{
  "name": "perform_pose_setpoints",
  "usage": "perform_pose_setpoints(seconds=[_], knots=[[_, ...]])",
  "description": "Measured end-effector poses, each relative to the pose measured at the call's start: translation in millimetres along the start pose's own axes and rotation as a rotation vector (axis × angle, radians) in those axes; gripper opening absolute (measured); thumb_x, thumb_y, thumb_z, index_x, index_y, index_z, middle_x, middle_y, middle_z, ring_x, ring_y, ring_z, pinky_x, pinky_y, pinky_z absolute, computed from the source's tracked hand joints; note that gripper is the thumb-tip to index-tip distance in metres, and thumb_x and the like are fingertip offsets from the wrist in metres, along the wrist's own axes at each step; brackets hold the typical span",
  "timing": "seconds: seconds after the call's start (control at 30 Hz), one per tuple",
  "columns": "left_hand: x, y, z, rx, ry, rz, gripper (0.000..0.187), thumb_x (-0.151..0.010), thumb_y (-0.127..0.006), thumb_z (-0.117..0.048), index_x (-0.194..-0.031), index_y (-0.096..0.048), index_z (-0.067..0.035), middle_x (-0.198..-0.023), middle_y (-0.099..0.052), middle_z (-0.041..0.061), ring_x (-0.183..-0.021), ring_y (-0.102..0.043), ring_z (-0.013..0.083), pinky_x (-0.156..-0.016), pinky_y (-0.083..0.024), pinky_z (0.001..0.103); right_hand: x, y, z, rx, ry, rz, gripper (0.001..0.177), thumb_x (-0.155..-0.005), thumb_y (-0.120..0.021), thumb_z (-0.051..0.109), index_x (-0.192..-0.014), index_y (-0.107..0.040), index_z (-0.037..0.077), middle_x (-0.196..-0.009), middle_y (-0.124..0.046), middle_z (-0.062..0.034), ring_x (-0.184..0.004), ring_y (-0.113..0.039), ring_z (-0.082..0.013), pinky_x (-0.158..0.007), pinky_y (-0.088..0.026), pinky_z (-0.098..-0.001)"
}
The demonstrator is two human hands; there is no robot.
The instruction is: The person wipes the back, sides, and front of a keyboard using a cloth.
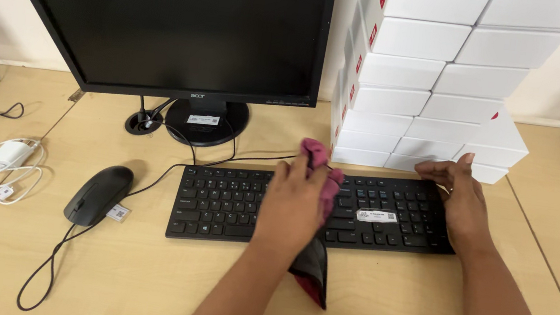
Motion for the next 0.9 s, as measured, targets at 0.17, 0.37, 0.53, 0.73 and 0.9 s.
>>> perform_pose_setpoints(seconds=[0.17, 0.37, 0.53, 0.73, 0.9], knots=[[8.3, -7.2, -27.4, 0.120, -0.061, 0.056, 0.041, -0.078, -0.071, -0.009, -0.119, -0.068, -0.005, -0.132, -0.058, 0.022, -0.114, -0.056, 0.0454, -0.098, -0.050, 0.049, -2.2, 1.1, -3.0, -0.012, 0.000, 0.019, 0.089, -0.103, -0.016, 0.069, -0.112, -0.069, -0.001, -0.113, -0.069, -0.0129, -0.110, -0.062, -0.0240, -0.099, -0.047, -0.0375], [7.8, -5.8, -24.2, 0.076, -0.012, 0.096, 0.040, -0.083, -0.065, -0.006, -0.123, -0.069, -0.008, -0.131, -0.060, 0.019, -0.113, -0.058, 0.0431, -0.095, -0.053, 0.048, -1.4, 1.2, -3.8, -0.019, -0.028, 0.016, 0.088, -0.103, -0.016, 0.069, -0.112, -0.069, -0.001, -0.113, -0.069, -0.0147, -0.109, -0.062, -0.0255, -0.100, -0.047, -0.0390], [-1.5, 8.8, 18.2, -0.121, 0.111, -0.028, 0.039, -0.085, -0.065, -0.008, -0.124, -0.066, -0.005, -0.139, -0.055, 0.025, -0.108, -0.059, 0.0448, -0.089, -0.054, 0.048, -1.7, 1.7, -4.3, -0.029, -0.006, 0.027, 0.087, -0.105, -0.016, 0.067, -0.112, -0.068, -0.002, -0.116, -0.069, -0.0144, -0.112, -0.061, -0.0249, -0.104, -0.045, -0.0388], [1.2, 3.0, 11.8, -0.100, 0.098, 0.014, 0.040, -0.084, -0.065, -0.008, -0.124, -0.064, -0.003, -0.136, -0.055, 0.026, -0.110, -0.056, 0.0465, -0.099, -0.048, 0.051, -1.2, 0.1, -1.3, -0.022, -0.009, 0.033, 0.087, -0.105, -0.016, 0.067, -0.112, -0.069, -0.002, -0.116, -0.069, -0.0142, -0.114, -0.061, -0.0247, -0.104, -0.045, -0.0391], [9.1, -4.2, -30.1, 0.108, -0.147, -0.004, 0.054, -0.076, -0.067, -0.005, -0.130, -0.063, -0.003, -0.135, -0.054, 0.025, -0.116, -0.053, 0.0458, -0.101, -0.047, 0.050, 0.6, -0.4, 0.6, -0.021, -0.016, 0.023, 0.086, -0.105, -0.017, 0.067, -0.112, -0.068, -0.001, -0.115, -0.069, -0.0134, -0.112, -0.061, -0.0242, -0.102, -0.046, -0.0387]])
Point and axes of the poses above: each hand's wrist, its own x-axis away from the middle knuckle, its own y-axis out of the back of the hand, z = x × y, the point moved 3 cm from there along -x, towards the middle knuckle
